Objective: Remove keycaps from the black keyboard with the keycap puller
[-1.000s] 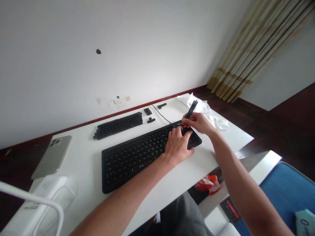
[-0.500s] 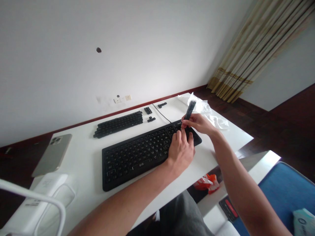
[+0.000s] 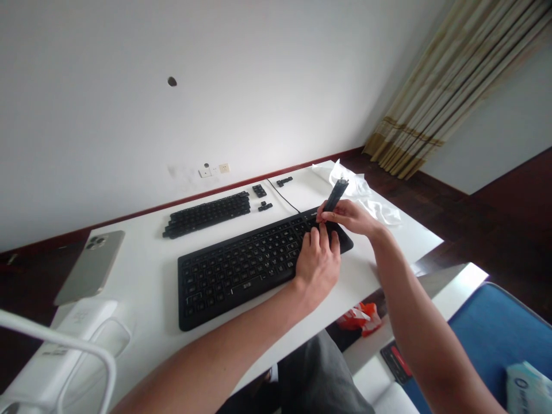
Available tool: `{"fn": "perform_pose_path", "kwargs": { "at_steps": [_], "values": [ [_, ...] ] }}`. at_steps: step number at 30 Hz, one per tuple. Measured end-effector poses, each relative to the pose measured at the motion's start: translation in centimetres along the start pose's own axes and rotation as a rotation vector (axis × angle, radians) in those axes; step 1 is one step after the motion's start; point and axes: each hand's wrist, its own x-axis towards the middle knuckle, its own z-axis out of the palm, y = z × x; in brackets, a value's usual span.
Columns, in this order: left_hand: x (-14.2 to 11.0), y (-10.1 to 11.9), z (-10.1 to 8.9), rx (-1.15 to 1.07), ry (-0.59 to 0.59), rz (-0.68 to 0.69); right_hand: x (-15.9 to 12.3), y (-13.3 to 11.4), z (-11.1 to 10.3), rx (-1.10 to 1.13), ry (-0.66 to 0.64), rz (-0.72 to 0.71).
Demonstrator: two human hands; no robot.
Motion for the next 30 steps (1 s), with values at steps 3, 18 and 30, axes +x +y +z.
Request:
{"fn": "perform_pose_path", "kwargs": {
  "at_steps": [3, 18, 30],
  "values": [
    [-0.02, 0.05, 0.15, 0.03, 0.006, 0.0, -0.03, -0.09, -0.08, 0.01, -0.014, 0.005],
    [0.06, -0.12, -0.08, -0.005, -0.024, 0.002, -0.04, -0.2, -0.19, 0.085, -0.02, 0.097],
    [0.0, -0.16, 0.16, 0.003, 0.012, -0.005, -0.2, -0.85, -0.33, 0.084, -0.006, 0.076]
  ]
}}
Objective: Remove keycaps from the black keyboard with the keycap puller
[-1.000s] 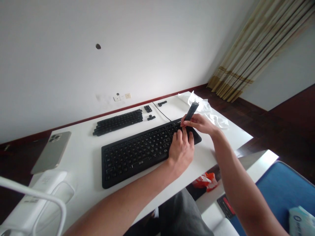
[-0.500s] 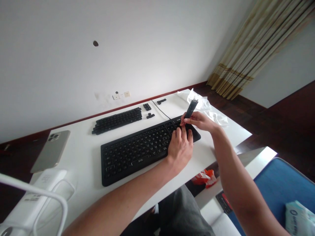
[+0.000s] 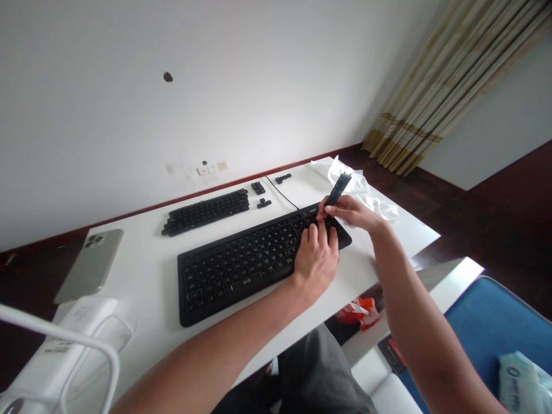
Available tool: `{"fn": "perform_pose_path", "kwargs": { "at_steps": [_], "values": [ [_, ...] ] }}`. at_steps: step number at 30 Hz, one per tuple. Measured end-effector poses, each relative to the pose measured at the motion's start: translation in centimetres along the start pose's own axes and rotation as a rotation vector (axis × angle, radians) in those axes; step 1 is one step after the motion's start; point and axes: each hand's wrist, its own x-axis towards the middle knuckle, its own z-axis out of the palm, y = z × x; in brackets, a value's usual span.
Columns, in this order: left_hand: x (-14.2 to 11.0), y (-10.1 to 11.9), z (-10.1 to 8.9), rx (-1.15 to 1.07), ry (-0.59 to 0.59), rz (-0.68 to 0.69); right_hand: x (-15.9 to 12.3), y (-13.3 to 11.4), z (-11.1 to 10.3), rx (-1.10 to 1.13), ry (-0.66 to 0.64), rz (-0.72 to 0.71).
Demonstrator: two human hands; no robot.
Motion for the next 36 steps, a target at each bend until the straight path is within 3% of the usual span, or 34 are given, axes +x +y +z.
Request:
{"fn": "perform_pose_path", "kwargs": {
  "at_steps": [20, 23, 26, 30, 33, 36],
  "values": [
    [-0.1, 0.0, 0.2, 0.003, 0.018, 0.003, 0.3, 1.8, -0.9, -0.022, -0.001, -0.06],
    [-0.2, 0.0, 0.1, -0.001, 0.038, 0.002, 0.4, 1.9, -0.8, -0.047, 0.068, -0.089],
    [-0.1, -0.1, -0.3, -0.002, 0.089, 0.023, 0.7, 2.4, -0.7, -0.075, 0.259, -0.114],
    [0.1, -0.4, -0.5, -0.074, 0.119, 0.25, 1.1, 2.8, -0.5, 0.023, 0.427, -0.161],
    [0.2, -0.5, -0.1, -0.18, 0.067, 0.496, 1.2, 2.8, -0.3, -0.019, 0.393, -0.182],
    [0.2, -0.7, 0.6, -0.249, 0.01, 0.575, 0.7, 2.9, 0.4, -0.079, 0.358, -0.163]
  ]
}}
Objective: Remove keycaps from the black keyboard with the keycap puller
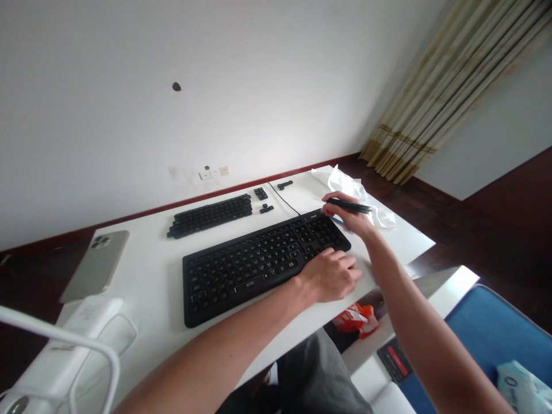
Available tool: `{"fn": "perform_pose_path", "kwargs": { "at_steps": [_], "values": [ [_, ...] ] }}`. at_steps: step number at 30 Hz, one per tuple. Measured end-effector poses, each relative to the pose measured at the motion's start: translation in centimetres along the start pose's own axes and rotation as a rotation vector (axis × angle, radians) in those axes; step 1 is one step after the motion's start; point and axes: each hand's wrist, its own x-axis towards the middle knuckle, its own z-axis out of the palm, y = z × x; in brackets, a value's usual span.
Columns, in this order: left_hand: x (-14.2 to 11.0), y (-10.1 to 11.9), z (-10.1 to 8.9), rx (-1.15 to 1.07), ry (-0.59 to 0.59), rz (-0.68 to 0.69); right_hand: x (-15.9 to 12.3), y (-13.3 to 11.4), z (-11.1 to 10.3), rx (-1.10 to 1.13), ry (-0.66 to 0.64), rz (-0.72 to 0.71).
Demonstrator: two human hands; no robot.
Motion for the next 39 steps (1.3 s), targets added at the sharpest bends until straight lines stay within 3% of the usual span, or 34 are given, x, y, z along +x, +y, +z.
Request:
{"fn": "perform_pose_path", "kwargs": {
  "at_steps": [8, 15, 21, 34, 39],
  "values": [
    [0.0, -0.4, 0.5, -0.05, 0.015, 0.02, -4.7, -1.5, 2.0, -0.394, 0.105, -0.051],
    [0.0, 0.0, 0.9, -0.114, 0.027, 0.058, -5.0, -2.9, 3.4, -0.584, 0.078, -0.084],
    [0.2, 0.8, 1.6, -0.161, 0.018, 0.135, -5.3, -3.6, 3.7, -0.628, 0.072, -0.075],
    [0.3, 0.5, 1.8, -0.206, 0.02, 0.077, -4.9, -3.6, 4.3, -0.595, 0.089, -0.029],
    [0.3, 0.4, 1.8, -0.208, 0.028, 0.058, -2.2, -3.0, 4.2, -0.488, 0.191, -0.052]
  ]
}}
